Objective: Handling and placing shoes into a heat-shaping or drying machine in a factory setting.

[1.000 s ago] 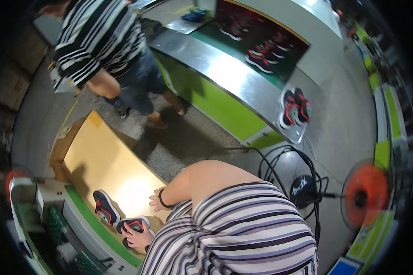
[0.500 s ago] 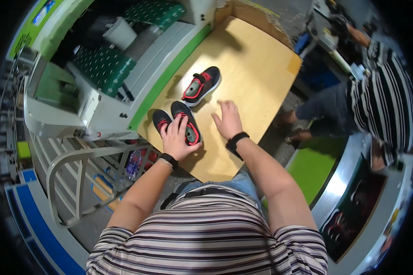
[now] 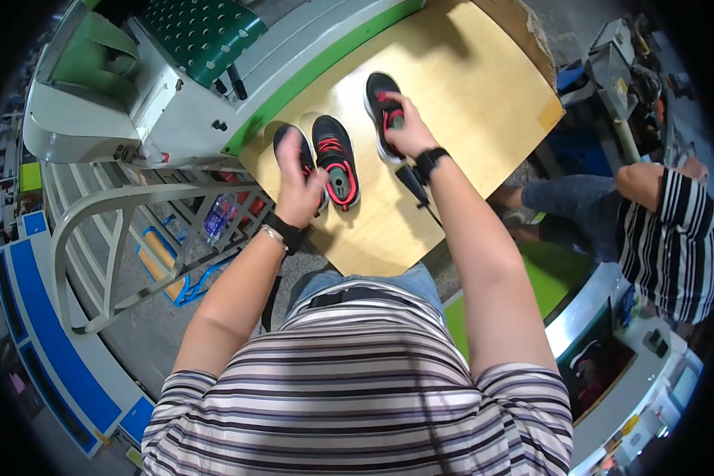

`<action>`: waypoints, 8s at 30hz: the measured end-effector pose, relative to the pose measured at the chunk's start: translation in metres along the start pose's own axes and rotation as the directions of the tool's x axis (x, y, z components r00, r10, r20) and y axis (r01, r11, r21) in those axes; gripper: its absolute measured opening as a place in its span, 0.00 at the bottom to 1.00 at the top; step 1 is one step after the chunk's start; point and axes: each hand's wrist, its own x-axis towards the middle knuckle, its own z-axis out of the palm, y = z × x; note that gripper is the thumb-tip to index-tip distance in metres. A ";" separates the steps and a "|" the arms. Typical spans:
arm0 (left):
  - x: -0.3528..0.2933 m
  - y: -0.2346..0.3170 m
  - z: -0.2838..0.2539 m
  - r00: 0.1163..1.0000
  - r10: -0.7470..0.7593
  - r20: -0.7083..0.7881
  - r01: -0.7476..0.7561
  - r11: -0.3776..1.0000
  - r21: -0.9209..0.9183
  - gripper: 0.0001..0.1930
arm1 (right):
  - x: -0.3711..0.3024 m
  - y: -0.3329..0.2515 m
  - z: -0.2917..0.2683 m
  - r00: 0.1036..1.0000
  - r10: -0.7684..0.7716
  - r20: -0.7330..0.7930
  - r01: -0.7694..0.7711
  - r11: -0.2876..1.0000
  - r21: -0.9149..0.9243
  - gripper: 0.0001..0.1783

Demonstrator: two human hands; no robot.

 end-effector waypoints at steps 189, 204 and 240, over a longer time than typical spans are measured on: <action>0.222 0.149 -0.063 0.881 0.468 -0.066 -0.451 0.875 0.176 0.26 | -0.199 0.071 -0.002 0.681 0.076 -0.728 -0.259 0.955 -0.144 0.49; 0.583 0.169 -0.151 0.779 -0.034 -0.626 0.222 0.949 0.225 0.48 | -0.200 0.053 0.001 0.677 0.182 -0.713 -0.353 0.931 -0.098 0.52; -0.032 0.064 -0.013 0.982 -0.025 0.185 -0.033 0.952 0.304 0.55 | -0.200 0.068 -0.007 0.714 0.034 -0.699 -0.235 0.953 -0.194 0.53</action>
